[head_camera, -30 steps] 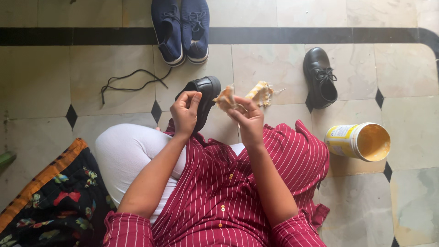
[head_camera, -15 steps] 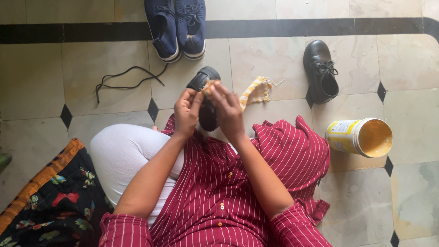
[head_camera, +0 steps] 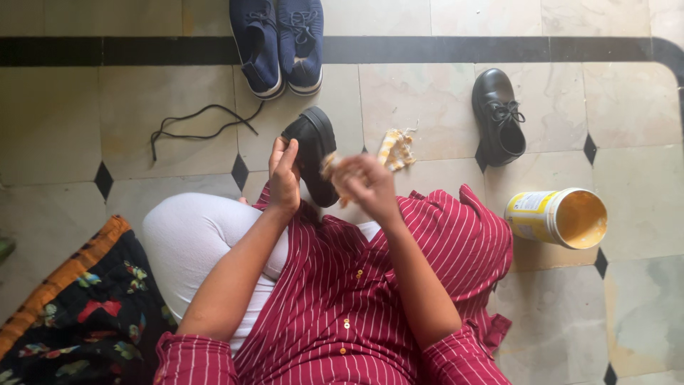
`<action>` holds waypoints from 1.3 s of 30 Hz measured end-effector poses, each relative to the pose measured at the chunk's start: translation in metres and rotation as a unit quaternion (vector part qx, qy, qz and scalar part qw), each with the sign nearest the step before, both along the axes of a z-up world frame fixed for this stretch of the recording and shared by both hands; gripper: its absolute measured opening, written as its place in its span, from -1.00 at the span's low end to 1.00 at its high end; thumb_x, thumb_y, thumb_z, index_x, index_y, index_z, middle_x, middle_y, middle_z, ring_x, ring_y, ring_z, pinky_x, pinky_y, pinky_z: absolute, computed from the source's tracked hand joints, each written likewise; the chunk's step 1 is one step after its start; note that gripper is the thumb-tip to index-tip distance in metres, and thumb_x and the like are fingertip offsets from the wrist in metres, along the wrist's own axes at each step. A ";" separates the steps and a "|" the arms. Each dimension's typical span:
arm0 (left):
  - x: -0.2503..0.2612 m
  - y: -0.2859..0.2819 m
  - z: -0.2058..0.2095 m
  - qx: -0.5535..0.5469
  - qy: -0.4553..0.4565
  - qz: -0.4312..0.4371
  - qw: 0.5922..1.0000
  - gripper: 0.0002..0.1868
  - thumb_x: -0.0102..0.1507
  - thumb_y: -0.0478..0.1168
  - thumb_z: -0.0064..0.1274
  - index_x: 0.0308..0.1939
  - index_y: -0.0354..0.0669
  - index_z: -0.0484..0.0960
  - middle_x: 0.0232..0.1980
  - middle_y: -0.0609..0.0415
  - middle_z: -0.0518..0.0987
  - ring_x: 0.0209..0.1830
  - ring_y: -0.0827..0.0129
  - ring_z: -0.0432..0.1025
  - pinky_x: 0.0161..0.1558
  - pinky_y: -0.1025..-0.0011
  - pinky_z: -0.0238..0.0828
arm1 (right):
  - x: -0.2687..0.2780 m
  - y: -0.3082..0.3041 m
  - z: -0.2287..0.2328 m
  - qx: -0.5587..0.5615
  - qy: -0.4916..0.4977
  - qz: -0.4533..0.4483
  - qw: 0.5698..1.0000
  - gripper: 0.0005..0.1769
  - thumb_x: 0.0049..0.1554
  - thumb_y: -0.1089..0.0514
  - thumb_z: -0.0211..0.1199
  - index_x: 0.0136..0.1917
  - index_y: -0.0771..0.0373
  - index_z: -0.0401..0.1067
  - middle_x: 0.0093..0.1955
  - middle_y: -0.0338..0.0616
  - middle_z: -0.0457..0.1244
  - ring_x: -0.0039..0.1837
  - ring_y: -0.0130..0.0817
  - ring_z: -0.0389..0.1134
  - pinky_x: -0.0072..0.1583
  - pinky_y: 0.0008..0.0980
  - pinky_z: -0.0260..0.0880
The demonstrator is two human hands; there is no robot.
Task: The person sits on the floor and wipes a black shoe with a cloth, then ties the shoelaces. A tub of polish and other shoes are visible nearby.
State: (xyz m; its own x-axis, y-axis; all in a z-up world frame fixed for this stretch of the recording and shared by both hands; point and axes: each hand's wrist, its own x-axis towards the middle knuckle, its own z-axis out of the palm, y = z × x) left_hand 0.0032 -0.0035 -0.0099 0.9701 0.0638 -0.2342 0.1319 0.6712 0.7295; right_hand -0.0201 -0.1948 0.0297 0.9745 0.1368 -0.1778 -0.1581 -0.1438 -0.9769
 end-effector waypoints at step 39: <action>0.005 0.007 -0.005 -0.009 -0.034 -0.032 0.999 -0.66 0.42 -0.28 0.00 0.29 -0.20 0.46 0.18 0.09 0.58 0.17 0.44 0.46 0.26 0.41 0.35 | -0.051 0.039 -0.011 -0.420 -0.194 0.050 0.885 -0.61 0.03 0.38 0.22 0.14 0.20 0.54 0.09 -0.10 0.40 -0.17 -0.09 0.47 -0.15 -0.18 0.47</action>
